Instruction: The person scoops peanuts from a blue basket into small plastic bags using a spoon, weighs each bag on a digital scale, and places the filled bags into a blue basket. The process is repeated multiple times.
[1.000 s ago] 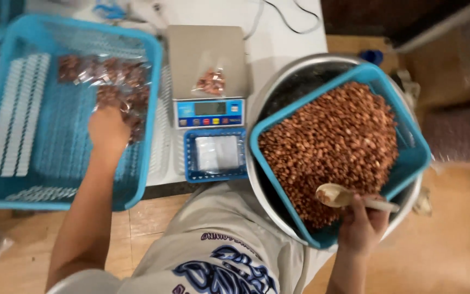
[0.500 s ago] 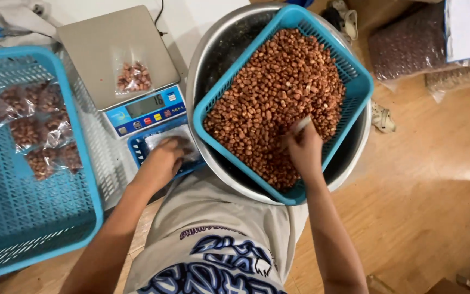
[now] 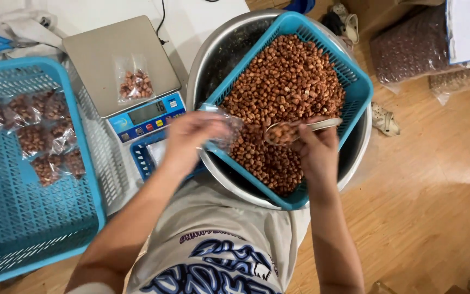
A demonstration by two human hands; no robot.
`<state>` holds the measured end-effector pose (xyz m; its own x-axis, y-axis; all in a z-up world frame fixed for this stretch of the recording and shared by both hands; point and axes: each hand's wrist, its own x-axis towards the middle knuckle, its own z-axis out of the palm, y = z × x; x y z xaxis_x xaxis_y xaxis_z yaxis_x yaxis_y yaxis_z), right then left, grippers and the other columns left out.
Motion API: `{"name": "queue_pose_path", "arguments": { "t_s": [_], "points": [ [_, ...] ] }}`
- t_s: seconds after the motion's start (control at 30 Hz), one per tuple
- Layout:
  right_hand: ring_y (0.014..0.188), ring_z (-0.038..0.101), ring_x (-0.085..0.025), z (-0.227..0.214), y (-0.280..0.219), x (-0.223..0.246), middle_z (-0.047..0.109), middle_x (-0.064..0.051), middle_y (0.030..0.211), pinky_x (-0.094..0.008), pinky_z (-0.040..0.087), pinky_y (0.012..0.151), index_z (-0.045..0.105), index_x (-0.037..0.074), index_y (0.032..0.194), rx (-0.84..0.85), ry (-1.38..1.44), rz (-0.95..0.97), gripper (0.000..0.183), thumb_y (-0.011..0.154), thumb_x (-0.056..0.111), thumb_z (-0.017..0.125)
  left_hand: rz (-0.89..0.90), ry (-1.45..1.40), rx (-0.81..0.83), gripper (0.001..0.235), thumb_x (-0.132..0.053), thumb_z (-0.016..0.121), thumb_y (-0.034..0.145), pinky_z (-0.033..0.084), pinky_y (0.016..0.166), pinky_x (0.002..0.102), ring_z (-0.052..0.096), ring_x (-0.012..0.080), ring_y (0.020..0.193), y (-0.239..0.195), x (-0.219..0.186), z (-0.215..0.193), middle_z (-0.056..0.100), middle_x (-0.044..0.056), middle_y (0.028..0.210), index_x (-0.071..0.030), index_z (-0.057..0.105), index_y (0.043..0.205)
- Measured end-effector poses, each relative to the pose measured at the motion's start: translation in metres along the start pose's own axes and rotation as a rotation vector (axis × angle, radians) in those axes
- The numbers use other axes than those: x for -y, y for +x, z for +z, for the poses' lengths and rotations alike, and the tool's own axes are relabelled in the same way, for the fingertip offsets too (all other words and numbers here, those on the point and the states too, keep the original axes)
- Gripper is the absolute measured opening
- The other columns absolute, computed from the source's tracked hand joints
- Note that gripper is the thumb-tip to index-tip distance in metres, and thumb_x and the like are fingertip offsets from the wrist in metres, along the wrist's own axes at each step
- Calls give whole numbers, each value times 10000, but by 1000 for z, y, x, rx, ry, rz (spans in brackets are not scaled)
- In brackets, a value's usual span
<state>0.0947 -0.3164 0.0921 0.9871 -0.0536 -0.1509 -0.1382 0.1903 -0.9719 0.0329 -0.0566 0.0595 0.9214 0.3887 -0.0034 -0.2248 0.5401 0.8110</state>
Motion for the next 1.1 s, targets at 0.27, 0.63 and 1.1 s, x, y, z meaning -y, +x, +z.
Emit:
{"name": "queue_pose_path", "arguments": {
  "t_s": [0.27, 0.63, 1.1],
  "points": [
    [761, 767, -230, -19, 4, 70, 748, -161, 1046, -291, 640, 624, 490, 31, 1084, 48, -584, -593, 254, 1016, -29, 728, -308, 16, 363, 390, -21, 875, 789, 651, 796, 311, 759, 165, 928, -6, 27, 72, 788, 142, 1046, 10, 747, 1156],
    [959, 709, -247, -12, 1, 43, 667, -155, 1053, -346, 613, 812, 456, 46, 1083, 91, -304, -562, 172, 1048, 1, 619, -352, 5, 452, 448, -60, 879, 821, 647, 821, 368, 722, 181, 983, -4, 69, 75, 773, 134, 1071, 12, 710, 1230],
    [851, 699, -154, 4, -21, 15, 687, -155, 1052, -266, 648, 698, 459, 65, 1106, 48, -265, -378, 198, 1055, 15, 644, 306, 614, -177, 194, -236, 635, 1087, 602, 794, 355, 721, 202, 810, 74, -39, -93, 705, 120, 839, -61, 668, 1008]
  ]
}}
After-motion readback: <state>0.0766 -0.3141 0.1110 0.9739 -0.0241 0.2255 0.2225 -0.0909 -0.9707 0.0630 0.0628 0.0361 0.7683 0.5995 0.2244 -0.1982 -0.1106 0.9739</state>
